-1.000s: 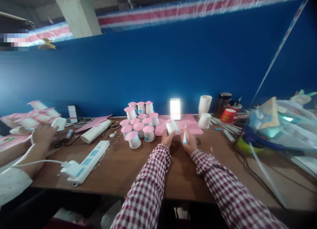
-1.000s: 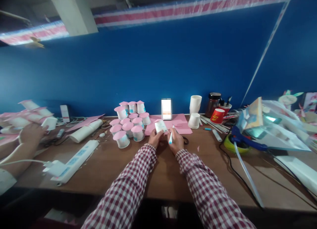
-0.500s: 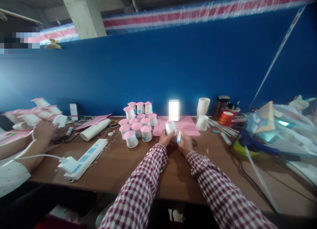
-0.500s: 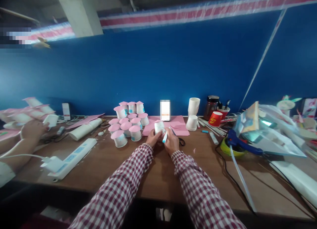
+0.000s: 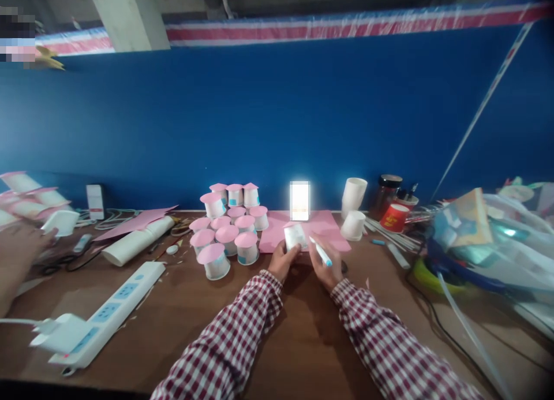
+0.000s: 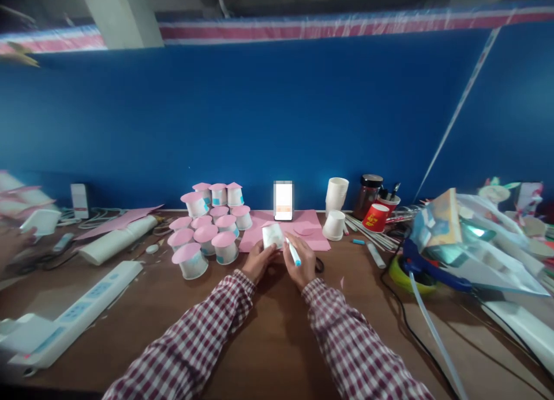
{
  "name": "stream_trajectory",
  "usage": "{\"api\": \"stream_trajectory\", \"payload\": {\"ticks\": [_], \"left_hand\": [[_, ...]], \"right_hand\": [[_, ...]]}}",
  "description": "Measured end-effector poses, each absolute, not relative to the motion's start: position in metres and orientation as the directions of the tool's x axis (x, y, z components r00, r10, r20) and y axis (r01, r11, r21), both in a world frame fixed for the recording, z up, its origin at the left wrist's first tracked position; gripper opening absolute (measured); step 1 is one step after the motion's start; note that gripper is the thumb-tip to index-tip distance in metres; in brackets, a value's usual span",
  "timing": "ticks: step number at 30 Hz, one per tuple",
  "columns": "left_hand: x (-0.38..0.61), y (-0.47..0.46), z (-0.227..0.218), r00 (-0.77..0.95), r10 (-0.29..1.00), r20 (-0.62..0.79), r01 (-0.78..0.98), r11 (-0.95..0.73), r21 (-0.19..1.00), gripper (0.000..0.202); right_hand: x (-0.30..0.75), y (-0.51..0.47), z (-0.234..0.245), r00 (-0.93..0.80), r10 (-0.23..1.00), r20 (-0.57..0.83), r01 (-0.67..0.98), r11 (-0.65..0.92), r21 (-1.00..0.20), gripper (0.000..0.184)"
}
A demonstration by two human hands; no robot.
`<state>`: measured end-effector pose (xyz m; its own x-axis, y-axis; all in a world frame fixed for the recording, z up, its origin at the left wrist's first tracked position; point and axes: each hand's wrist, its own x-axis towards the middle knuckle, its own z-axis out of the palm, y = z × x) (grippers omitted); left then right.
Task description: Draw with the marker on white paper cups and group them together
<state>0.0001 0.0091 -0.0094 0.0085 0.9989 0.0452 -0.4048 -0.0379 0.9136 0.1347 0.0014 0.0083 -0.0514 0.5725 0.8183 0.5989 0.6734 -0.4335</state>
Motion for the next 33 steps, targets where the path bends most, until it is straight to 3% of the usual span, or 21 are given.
{"api": "stream_trajectory", "payload": {"ticks": [4, 8, 13, 21, 29, 33], "left_hand": [[-0.002, 0.006, -0.009, -0.079, 0.994, 0.079, -0.251, -0.096, 0.963, 0.042], [-0.001, 0.002, -0.005, -0.115, 0.977, 0.179, -0.091, -0.190, 0.978, 0.048], [0.000, 0.001, -0.003, -0.123, 0.959, 0.257, 0.046, -0.253, 0.966, 0.040], [0.003, -0.001, -0.005, -0.213, 0.944, 0.250, 0.048, -0.246, 0.968, 0.047], [0.004, -0.002, -0.009, -0.178, 0.931, 0.318, 0.162, -0.291, 0.943, 0.051], [0.004, -0.002, -0.010, -0.182, 0.931, 0.315, 0.117, -0.298, 0.947, 0.050]], "right_hand": [[0.133, -0.015, 0.015, -0.008, 0.579, 0.815, 0.591, 0.660, -0.464, 0.024], [0.131, -0.023, 0.019, 0.101, 0.665, 0.740, 0.586, 0.561, -0.585, 0.018], [0.129, -0.024, 0.014, 0.047, 0.637, 0.770, 0.573, 0.614, -0.543, 0.015], [0.131, -0.022, 0.011, -0.035, 0.606, 0.795, 0.631, 0.630, -0.452, 0.015], [0.135, -0.021, 0.019, -0.112, 0.533, 0.839, 0.644, 0.682, -0.347, 0.011], [0.137, -0.020, 0.019, -0.136, 0.533, 0.835, 0.648, 0.686, -0.332, 0.011]]}}
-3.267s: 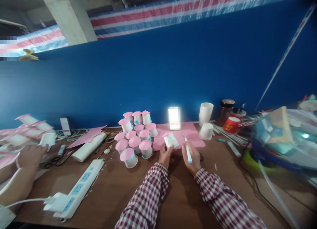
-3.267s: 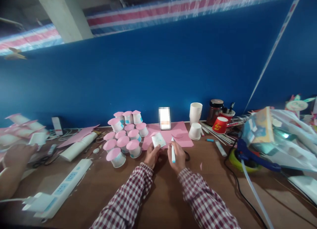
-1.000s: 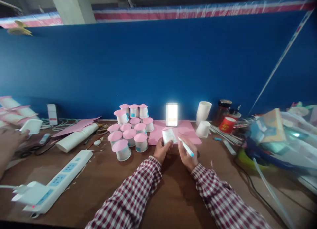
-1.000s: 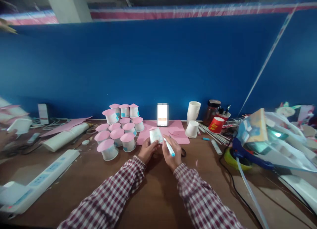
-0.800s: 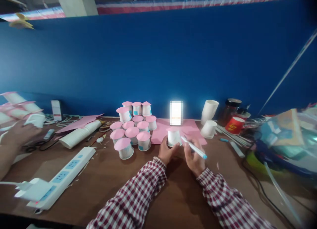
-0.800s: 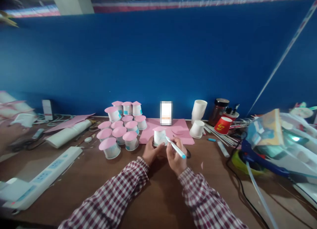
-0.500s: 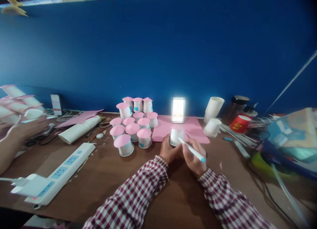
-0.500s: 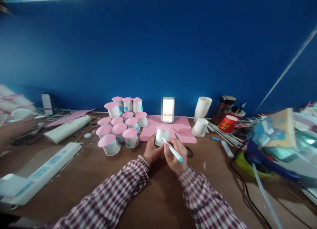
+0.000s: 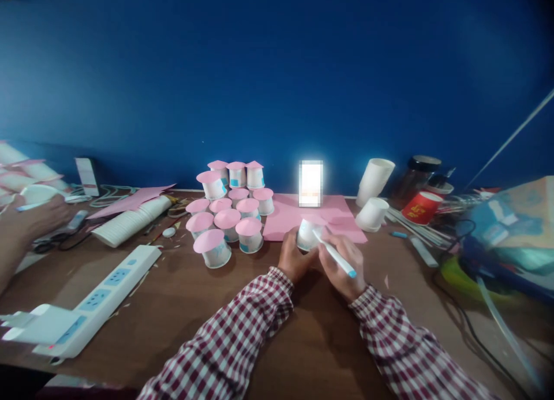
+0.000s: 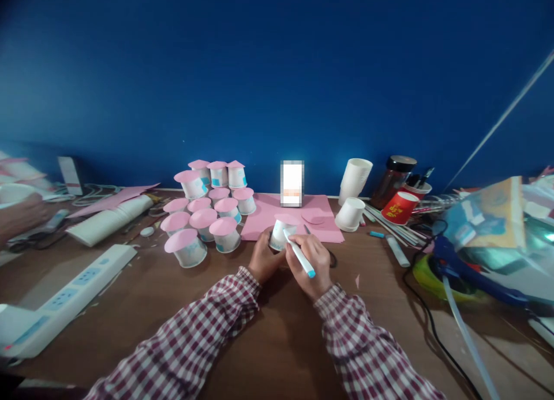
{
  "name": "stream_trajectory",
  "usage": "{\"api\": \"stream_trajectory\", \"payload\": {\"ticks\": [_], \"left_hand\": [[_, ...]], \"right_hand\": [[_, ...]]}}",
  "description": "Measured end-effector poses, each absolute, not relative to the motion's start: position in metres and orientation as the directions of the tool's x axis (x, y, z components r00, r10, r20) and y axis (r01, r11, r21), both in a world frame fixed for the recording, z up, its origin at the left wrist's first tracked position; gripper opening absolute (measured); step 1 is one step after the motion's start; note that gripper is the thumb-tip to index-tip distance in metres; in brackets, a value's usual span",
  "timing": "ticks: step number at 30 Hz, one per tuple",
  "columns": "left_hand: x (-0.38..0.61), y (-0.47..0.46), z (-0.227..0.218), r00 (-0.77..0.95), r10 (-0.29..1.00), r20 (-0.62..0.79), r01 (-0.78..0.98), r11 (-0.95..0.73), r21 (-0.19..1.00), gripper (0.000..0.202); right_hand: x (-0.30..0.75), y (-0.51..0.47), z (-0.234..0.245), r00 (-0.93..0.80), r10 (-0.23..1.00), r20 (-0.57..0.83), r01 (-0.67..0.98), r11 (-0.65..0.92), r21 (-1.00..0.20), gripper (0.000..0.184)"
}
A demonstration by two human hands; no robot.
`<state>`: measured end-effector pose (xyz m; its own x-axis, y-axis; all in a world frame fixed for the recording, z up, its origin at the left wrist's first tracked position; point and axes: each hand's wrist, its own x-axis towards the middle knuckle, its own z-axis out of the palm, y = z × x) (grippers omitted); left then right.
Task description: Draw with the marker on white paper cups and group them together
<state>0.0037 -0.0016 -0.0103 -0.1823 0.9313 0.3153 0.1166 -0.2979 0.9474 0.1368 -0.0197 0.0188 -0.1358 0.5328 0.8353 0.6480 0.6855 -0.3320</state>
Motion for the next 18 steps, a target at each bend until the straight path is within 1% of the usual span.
{"api": "stream_trajectory", "payload": {"ticks": [2, 6, 11, 15, 18], "left_hand": [[0.0043, -0.0017, -0.0100, -0.186, 0.932, 0.311, 0.099, -0.297, 0.950, 0.050], [0.0053, -0.0022, -0.0090, -0.168, 0.932, 0.320, 0.125, -0.301, 0.945, 0.050], [0.0055, -0.0023, -0.0081, -0.193, 0.929, 0.317, 0.095, -0.304, 0.948, 0.048], [0.0056, -0.0029, -0.0073, -0.165, 0.928, 0.335, 0.181, -0.305, 0.935, 0.050], [0.0058, -0.0038, -0.0068, -0.157, 0.922, 0.353, 0.205, -0.319, 0.925, 0.050]], "right_hand": [[0.1367, -0.0188, 0.0186, -0.128, 0.533, 0.837, 0.655, 0.678, -0.332, 0.012], [0.1368, -0.0176, 0.0190, -0.129, 0.519, 0.845, 0.668, 0.675, -0.312, 0.012], [0.1373, -0.0173, 0.0191, -0.145, 0.513, 0.846, 0.677, 0.675, -0.293, 0.010], [0.1375, -0.0173, 0.0185, -0.146, 0.509, 0.848, 0.675, 0.678, -0.290, 0.010], [0.1376, -0.0173, 0.0186, -0.144, 0.515, 0.845, 0.679, 0.673, -0.295, 0.010]]}}
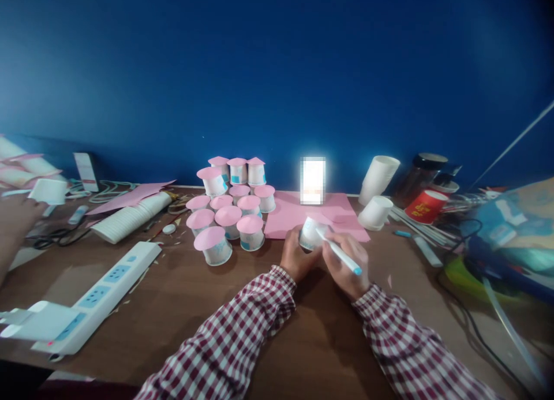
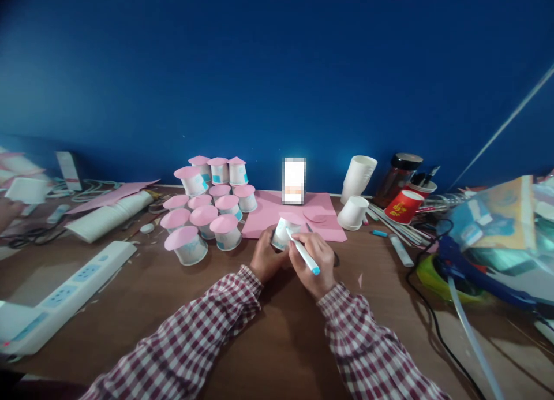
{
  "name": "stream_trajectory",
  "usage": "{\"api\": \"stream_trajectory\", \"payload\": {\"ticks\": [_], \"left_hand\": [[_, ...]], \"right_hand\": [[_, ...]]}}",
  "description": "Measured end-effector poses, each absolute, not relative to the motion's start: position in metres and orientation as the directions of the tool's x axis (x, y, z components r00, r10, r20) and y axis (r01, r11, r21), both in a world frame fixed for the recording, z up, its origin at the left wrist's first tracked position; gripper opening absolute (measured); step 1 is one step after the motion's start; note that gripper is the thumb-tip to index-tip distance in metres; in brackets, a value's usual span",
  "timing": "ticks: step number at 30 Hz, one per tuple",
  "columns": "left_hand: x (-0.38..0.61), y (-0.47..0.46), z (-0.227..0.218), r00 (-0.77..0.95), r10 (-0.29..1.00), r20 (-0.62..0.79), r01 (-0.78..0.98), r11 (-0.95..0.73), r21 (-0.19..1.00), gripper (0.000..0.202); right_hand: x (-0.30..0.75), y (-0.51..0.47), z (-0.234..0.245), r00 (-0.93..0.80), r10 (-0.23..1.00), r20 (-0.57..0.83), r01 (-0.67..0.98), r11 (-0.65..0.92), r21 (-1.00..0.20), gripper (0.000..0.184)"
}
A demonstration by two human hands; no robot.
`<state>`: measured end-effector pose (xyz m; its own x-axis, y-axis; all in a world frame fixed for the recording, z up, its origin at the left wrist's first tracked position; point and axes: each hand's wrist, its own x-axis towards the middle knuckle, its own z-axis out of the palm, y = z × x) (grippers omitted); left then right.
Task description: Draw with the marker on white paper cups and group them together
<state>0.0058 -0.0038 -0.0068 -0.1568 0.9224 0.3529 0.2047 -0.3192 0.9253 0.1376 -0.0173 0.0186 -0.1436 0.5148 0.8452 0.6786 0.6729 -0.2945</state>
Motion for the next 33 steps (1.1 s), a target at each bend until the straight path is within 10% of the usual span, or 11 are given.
{"api": "stream_trajectory", "payload": {"ticks": [33], "left_hand": [[0.0049, -0.0060, -0.0052, -0.117, 0.917, 0.381, 0.352, -0.320, 0.880, 0.054]], "right_hand": [[0.1398, -0.0158, 0.0208, -0.118, 0.466, 0.877, 0.690, 0.674, -0.265, 0.008]]}}
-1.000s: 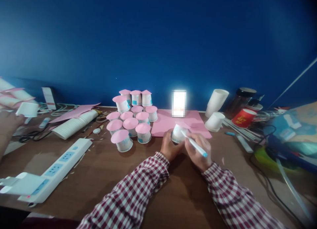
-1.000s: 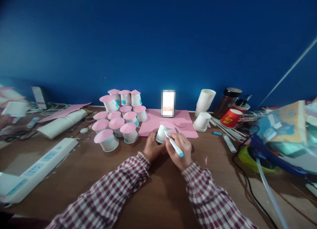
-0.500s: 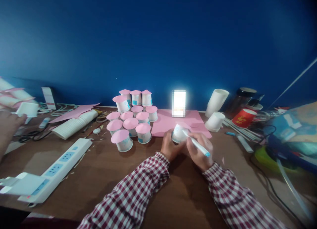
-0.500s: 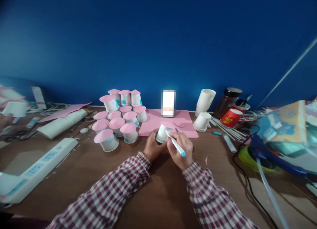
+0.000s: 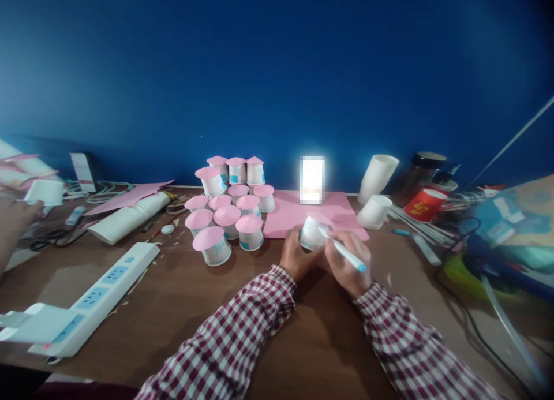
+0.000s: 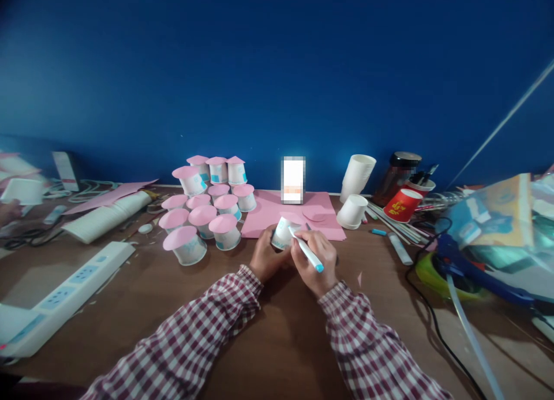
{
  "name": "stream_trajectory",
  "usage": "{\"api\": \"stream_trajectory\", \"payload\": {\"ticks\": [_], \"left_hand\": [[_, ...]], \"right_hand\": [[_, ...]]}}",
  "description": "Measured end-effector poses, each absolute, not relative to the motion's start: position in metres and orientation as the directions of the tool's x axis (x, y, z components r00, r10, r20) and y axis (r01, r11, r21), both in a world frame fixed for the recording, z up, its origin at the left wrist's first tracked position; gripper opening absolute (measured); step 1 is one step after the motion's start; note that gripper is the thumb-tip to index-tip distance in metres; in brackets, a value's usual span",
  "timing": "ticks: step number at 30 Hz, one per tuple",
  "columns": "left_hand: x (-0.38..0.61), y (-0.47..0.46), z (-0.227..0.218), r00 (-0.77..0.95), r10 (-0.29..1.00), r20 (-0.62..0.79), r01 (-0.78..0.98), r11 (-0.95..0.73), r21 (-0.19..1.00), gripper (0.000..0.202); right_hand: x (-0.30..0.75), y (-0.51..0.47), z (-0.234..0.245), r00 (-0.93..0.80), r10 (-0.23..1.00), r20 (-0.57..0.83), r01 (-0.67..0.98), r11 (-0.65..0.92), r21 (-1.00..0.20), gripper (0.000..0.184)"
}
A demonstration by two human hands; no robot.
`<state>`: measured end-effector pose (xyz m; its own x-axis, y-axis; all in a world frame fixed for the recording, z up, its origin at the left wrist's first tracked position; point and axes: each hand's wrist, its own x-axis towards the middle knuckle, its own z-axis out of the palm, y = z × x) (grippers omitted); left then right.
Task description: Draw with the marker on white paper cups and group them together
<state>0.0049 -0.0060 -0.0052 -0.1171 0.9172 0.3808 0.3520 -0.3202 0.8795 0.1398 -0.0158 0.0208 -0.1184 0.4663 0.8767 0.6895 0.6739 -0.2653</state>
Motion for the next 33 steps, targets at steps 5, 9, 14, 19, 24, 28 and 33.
{"api": "stream_trajectory", "payload": {"ticks": [5, 9, 14, 19, 24, 28, 33], "left_hand": [[0.0056, -0.0061, -0.0034, -0.117, 0.920, 0.374, 0.347, -0.315, 0.883, 0.053], [0.0057, -0.0069, -0.0018, -0.123, 0.919, 0.373, 0.349, -0.312, 0.884, 0.053], [0.0055, -0.0068, -0.0025, -0.113, 0.914, 0.389, 0.361, -0.328, 0.873, 0.051], [0.0056, -0.0064, -0.0026, -0.105, 0.921, 0.375, 0.361, -0.316, 0.877, 0.052], [0.0057, -0.0076, -0.0005, -0.108, 0.926, 0.363, 0.353, -0.305, 0.884, 0.052], [0.0057, -0.0079, -0.0005, -0.109, 0.925, 0.364, 0.352, -0.307, 0.884, 0.052], [0.0054, -0.0071, -0.0013, -0.104, 0.920, 0.378, 0.358, -0.320, 0.877, 0.051]], "right_hand": [[0.1400, -0.0159, 0.0204, -0.130, 0.463, 0.877, 0.689, 0.678, -0.256, 0.007], [0.1402, -0.0154, 0.0200, -0.125, 0.469, 0.874, 0.701, 0.665, -0.256, 0.007], [0.1401, -0.0147, 0.0200, -0.130, 0.469, 0.873, 0.698, 0.669, -0.256, 0.007], [0.1403, -0.0144, 0.0198, -0.129, 0.469, 0.874, 0.702, 0.666, -0.253, 0.007], [0.1400, -0.0142, 0.0188, -0.129, 0.471, 0.872, 0.697, 0.669, -0.259, 0.007], [0.1398, -0.0142, 0.0178, -0.127, 0.480, 0.868, 0.694, 0.669, -0.268, 0.008], [0.1392, -0.0146, 0.0184, -0.133, 0.483, 0.866, 0.695, 0.668, -0.266, 0.009]]}}
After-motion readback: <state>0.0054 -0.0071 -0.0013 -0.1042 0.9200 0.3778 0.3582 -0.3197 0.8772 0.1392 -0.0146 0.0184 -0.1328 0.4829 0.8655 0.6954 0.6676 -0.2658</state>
